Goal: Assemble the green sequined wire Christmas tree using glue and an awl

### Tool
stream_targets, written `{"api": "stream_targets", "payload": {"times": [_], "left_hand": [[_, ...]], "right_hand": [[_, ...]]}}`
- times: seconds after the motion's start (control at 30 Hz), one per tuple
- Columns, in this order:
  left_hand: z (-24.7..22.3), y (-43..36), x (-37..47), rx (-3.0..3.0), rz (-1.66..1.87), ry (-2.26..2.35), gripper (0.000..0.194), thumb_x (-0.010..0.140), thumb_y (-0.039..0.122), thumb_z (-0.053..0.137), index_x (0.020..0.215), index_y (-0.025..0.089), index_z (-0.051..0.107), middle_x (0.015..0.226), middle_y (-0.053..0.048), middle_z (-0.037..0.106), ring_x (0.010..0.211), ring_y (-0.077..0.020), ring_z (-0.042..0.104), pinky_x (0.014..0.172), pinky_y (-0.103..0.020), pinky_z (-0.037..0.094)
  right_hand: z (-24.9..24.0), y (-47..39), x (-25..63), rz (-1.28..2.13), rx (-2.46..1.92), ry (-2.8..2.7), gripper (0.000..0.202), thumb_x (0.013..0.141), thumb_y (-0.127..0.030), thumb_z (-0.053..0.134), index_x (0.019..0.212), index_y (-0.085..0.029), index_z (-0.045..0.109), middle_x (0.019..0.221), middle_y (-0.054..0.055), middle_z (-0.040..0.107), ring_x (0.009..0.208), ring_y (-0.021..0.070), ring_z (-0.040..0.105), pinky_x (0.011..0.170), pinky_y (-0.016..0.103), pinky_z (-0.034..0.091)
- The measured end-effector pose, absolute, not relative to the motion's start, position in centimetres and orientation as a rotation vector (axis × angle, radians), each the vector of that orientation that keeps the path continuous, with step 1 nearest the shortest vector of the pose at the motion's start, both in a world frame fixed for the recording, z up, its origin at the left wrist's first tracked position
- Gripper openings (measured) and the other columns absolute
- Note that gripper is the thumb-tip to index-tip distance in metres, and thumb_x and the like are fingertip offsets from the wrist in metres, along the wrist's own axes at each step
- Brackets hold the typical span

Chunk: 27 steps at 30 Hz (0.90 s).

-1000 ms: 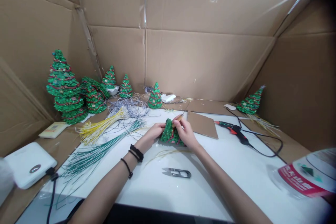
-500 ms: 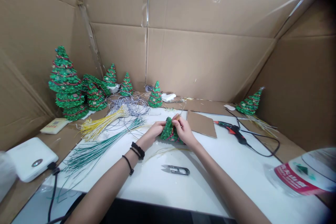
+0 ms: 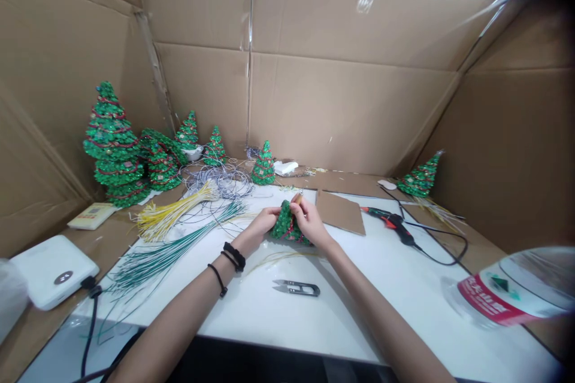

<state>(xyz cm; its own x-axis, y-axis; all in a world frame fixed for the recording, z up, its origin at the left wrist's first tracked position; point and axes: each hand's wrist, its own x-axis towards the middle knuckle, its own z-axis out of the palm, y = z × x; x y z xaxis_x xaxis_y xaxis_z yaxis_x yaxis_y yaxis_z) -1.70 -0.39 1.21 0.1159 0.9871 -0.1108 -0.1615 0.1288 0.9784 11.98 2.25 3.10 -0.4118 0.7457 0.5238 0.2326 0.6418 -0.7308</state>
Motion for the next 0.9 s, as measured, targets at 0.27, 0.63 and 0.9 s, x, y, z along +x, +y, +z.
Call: {"api": "stream_targets", "payload": {"times": [0.27, 0.63, 0.9], "left_hand": [[0.9, -0.34, -1.69, 1.057, 1.142, 1.031, 0.026, 0.063, 0.009, 0.053, 0.082, 0.014, 0.072, 0.069, -0.003, 0.071, 0.055, -0.0133, 0.059, 0.059, -0.025, 0.045], [1.01, -0.48, -1.61, 1.043, 1.169, 1.029, 0.019, 0.064, 0.015, 0.062, 0.08, 0.013, 0.072, 0.069, -0.004, 0.07, 0.063, -0.0153, 0.061, 0.062, -0.025, 0.046], [0.8, -0.16, -1.51, 0.97, 1.111, 1.006, 0.028, 0.064, 0.017, 0.06, 0.089, 0.011, 0.07, 0.061, -0.005, 0.068, 0.047, -0.0168, 0.06, 0.053, -0.031, 0.048]], "right_hand": [[2.89, 2.28, 12.38, 0.782, -0.749, -1.781, 0.031, 0.088, -0.047, 0.037, 0.073, -0.021, 0.044, 0.065, -0.002, 0.044, 0.063, 0.015, 0.042, 0.06, 0.026, 0.037], [3.04, 2.1, 12.72, 0.762, -0.714, -1.861, 0.03, 0.089, -0.044, 0.038, 0.072, -0.021, 0.047, 0.065, 0.0, 0.048, 0.064, 0.0156, 0.045, 0.059, 0.027, 0.038], [3.03, 2.1, 12.56, 0.699, -0.749, -1.922, 0.029, 0.087, -0.042, 0.04, 0.068, -0.021, 0.045, 0.059, -0.002, 0.044, 0.057, 0.0144, 0.041, 0.055, 0.027, 0.034]]}}
